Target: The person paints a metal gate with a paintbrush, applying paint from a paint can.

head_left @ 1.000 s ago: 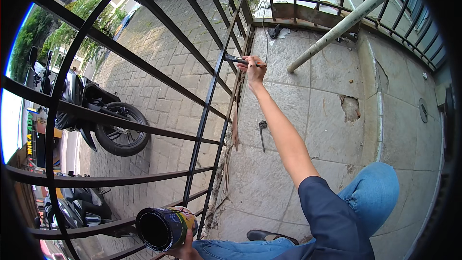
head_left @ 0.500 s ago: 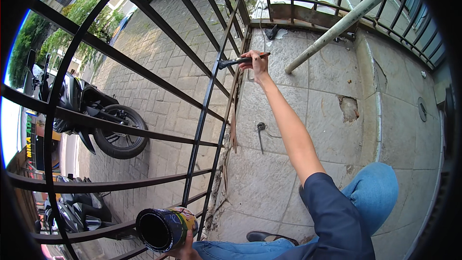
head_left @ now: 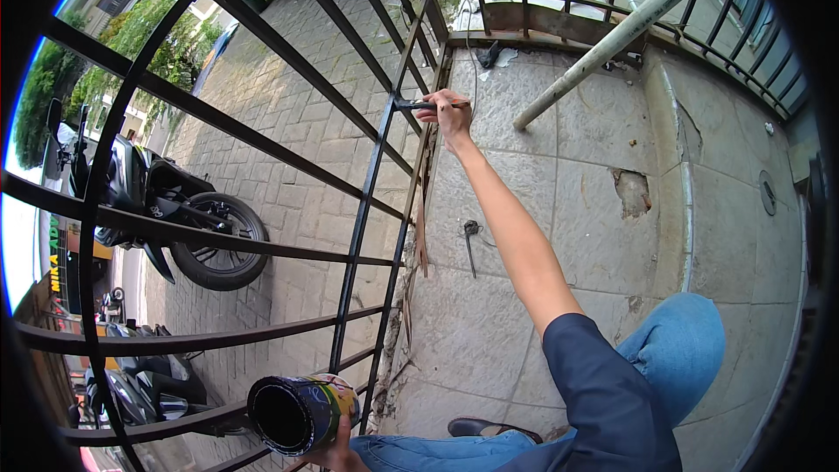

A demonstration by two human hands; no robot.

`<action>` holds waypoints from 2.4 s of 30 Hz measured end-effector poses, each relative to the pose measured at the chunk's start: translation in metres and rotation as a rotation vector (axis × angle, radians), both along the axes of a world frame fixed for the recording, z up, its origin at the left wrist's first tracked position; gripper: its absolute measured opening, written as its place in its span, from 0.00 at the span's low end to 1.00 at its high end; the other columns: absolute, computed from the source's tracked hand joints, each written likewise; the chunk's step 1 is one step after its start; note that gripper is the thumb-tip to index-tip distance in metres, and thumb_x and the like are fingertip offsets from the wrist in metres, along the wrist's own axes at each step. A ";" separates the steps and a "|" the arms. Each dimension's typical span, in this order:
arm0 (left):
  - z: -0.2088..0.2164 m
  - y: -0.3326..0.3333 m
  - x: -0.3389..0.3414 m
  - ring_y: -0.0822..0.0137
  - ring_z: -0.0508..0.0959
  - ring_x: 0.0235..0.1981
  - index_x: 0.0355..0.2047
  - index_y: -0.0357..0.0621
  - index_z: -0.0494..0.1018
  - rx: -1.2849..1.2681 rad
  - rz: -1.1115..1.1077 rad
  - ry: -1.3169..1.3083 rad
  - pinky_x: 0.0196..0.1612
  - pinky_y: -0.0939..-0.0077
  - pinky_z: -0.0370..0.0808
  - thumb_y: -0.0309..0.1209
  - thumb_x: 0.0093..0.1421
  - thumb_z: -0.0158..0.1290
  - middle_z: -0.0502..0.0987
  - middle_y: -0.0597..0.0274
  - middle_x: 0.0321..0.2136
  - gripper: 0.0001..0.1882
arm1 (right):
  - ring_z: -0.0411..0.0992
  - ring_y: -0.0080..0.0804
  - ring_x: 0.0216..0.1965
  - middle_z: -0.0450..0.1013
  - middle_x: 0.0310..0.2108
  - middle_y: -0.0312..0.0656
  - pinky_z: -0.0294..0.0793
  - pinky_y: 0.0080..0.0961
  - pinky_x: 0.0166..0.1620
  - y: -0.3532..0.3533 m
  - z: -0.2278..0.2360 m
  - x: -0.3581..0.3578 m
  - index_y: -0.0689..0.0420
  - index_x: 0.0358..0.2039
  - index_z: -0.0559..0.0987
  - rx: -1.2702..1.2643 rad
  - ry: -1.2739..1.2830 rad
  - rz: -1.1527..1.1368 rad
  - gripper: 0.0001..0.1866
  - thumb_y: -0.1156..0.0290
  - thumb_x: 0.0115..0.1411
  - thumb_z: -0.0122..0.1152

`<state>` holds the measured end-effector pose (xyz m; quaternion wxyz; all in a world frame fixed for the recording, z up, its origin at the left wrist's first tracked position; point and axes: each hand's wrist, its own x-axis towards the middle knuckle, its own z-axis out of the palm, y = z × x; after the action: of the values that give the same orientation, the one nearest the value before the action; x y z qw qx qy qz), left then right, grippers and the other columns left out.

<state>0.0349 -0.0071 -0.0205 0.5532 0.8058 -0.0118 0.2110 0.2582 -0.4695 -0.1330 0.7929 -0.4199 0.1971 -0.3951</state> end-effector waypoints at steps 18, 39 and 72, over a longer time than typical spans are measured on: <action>0.013 -0.024 -0.006 0.55 0.67 0.47 0.53 0.36 0.53 -0.010 0.004 0.011 0.52 0.60 0.67 0.18 0.36 0.61 0.62 0.46 0.48 0.42 | 0.72 0.30 0.14 0.72 0.18 0.46 0.72 0.18 0.17 0.008 0.020 -0.011 0.65 0.21 0.74 -0.002 0.004 -0.013 0.12 0.71 0.53 0.46; 0.020 -0.038 -0.001 0.60 0.70 0.47 0.54 0.36 0.51 -0.061 -0.086 -0.123 0.51 0.66 0.68 0.28 0.29 0.68 0.66 0.53 0.47 0.51 | 0.73 0.40 0.22 0.72 0.21 0.45 0.72 0.28 0.25 0.251 0.024 -0.158 0.60 0.25 0.76 -0.842 0.118 0.176 0.06 0.74 0.47 0.52; 0.037 -0.083 0.000 0.58 0.74 0.44 0.52 0.39 0.57 -0.032 -0.060 -0.289 0.47 0.69 0.71 0.38 0.30 0.69 0.71 0.53 0.44 0.49 | 0.68 0.29 0.14 0.70 0.18 0.45 0.65 0.19 0.16 0.123 0.265 -0.226 0.63 0.39 0.67 -0.645 -0.117 0.404 0.23 0.55 0.53 0.48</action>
<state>0.0351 -0.0904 0.0163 0.5644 0.7575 -0.1122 0.3083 0.0326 -0.3462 0.1319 0.6918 -0.6551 -0.0696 -0.2958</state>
